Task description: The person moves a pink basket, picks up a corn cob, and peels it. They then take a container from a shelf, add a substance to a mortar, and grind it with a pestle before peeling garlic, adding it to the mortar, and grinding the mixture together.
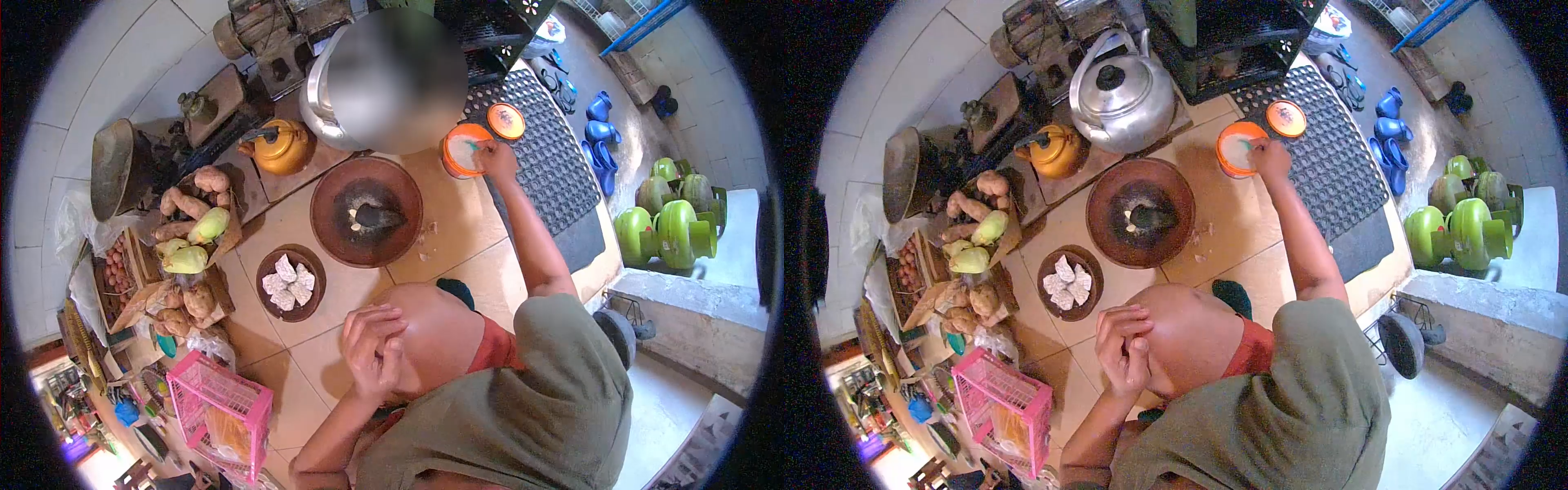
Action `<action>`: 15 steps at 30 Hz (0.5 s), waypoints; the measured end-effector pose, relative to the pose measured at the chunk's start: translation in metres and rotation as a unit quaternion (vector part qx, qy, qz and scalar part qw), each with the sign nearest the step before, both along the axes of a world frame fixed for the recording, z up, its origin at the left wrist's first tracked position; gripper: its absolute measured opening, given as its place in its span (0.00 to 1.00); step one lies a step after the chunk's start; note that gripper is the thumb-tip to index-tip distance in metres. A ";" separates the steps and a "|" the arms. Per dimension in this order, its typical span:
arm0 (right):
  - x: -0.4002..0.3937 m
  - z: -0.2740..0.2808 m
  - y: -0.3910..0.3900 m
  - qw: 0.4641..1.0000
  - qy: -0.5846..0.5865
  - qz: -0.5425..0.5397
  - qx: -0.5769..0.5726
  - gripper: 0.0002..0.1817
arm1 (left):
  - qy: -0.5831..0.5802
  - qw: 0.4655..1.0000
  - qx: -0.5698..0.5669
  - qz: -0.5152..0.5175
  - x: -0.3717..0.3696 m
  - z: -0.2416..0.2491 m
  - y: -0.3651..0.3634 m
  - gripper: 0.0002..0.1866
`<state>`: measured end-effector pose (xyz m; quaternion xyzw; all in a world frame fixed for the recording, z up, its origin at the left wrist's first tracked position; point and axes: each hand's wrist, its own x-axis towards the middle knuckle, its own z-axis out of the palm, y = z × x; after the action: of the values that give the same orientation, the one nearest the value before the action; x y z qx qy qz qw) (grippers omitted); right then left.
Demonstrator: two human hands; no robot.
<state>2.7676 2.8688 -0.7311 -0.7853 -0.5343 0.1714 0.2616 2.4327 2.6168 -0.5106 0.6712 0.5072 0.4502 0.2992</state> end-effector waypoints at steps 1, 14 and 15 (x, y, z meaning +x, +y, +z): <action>0.002 -0.003 0.001 1.000 -0.001 0.000 -0.001 0.12 | -0.006 1.000 0.002 0.002 -0.001 -0.001 0.000 0.10; 0.015 0.017 -0.011 0.997 0.046 -0.046 0.036 0.12 | -0.045 0.999 0.012 0.021 -0.002 -0.007 0.002 0.12; 0.013 0.023 -0.014 0.997 0.032 -0.050 0.056 0.12 | -0.046 0.999 0.011 0.021 -0.002 -0.007 0.002 0.12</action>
<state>2.7810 2.8550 -0.7085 -0.7890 -0.4947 0.1534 0.3305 2.4305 2.6185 -0.5178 0.6423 0.5021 0.4925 0.3047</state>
